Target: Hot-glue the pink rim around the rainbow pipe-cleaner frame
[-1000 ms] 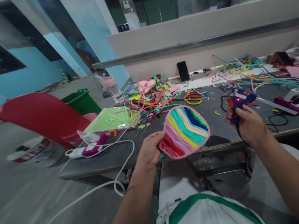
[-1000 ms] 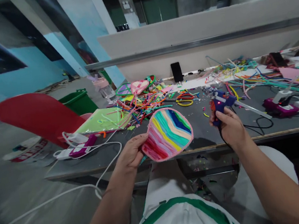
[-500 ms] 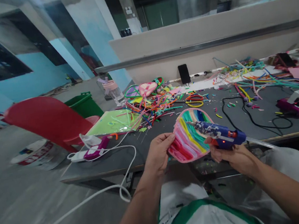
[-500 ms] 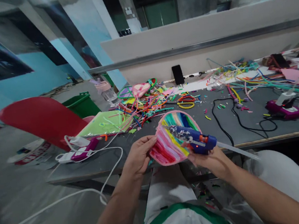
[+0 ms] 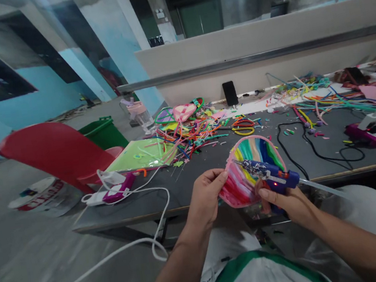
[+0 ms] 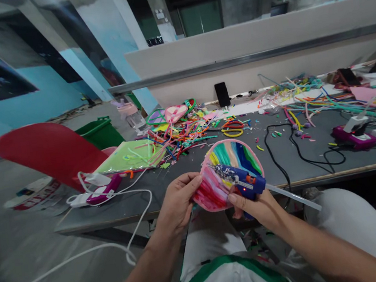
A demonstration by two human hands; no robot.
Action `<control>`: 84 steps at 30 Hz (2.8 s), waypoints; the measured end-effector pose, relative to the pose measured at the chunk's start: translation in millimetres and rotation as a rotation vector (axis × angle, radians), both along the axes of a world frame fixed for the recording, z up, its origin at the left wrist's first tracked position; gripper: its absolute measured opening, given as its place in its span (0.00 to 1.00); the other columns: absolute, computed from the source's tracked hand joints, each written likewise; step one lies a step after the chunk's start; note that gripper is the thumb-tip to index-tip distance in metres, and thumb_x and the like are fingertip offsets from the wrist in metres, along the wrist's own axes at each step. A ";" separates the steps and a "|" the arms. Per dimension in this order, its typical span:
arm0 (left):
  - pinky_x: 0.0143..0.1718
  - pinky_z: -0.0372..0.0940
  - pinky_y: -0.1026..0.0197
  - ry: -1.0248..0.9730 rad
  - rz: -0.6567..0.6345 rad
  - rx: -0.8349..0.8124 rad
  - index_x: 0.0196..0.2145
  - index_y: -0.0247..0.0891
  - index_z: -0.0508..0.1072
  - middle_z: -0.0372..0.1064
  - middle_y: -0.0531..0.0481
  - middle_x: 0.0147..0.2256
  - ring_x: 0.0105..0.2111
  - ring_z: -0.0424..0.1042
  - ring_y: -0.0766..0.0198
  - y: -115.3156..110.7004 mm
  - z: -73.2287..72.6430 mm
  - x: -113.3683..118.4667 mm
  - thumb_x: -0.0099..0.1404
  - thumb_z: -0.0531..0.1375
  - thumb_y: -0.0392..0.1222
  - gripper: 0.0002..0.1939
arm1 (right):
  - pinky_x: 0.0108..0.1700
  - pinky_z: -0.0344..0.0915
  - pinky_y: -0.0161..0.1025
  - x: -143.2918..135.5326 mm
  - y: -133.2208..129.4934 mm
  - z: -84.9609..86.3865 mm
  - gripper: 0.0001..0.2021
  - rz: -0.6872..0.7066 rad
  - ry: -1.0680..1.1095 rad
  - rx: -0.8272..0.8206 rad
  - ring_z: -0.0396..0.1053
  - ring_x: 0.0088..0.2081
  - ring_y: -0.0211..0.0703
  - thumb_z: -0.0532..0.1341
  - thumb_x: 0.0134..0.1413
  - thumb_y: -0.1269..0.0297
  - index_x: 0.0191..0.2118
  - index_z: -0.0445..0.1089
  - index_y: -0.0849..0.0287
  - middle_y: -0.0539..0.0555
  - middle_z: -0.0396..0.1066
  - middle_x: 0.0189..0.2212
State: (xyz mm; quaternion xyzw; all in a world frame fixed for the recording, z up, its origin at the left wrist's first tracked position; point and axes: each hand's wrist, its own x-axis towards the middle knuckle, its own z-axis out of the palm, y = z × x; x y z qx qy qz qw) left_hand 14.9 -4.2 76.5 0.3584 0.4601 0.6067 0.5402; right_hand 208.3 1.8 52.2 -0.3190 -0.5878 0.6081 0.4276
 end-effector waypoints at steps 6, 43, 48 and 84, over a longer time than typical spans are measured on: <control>0.21 0.63 0.68 0.015 -0.008 -0.009 0.28 0.32 0.75 0.72 0.50 0.22 0.19 0.67 0.69 -0.6 0.7 2.7 0.49 0.68 0.42 0.11 | 0.27 0.66 0.38 -0.5 -0.6 3.9 0.15 -0.055 -0.078 0.047 0.68 0.23 0.41 0.63 0.49 0.51 0.26 0.68 0.59 0.51 0.69 0.18; 0.20 0.63 0.68 0.019 0.003 0.000 0.28 0.31 0.75 0.71 0.51 0.21 0.18 0.67 0.70 0.8 1.8 2.4 0.50 0.67 0.41 0.10 | 0.18 0.64 0.36 -6.5 -1.6 -4.8 0.15 -0.032 -0.131 -0.047 0.63 0.15 0.37 0.64 0.47 0.50 0.30 0.67 0.57 0.47 0.64 0.15; 0.20 0.63 0.68 0.013 -0.008 -0.005 0.29 0.31 0.74 0.71 0.51 0.22 0.18 0.67 0.70 0.6 1.0 1.9 0.51 0.66 0.41 0.11 | 0.17 0.63 0.34 -8.3 -4.0 -4.4 0.16 -0.036 -0.151 -0.062 0.63 0.15 0.36 0.64 0.46 0.50 0.28 0.65 0.58 0.46 0.64 0.16; 0.20 0.63 0.68 -0.015 -0.053 -0.040 0.29 0.31 0.74 0.72 0.51 0.21 0.18 0.67 0.70 1.9 -10.9 -2.5 0.53 0.66 0.41 0.10 | 0.21 0.62 0.34 0.9 2.9 4.4 0.21 -0.067 -0.204 0.020 0.63 0.17 0.36 0.60 0.50 0.47 0.20 0.66 0.60 0.49 0.64 0.11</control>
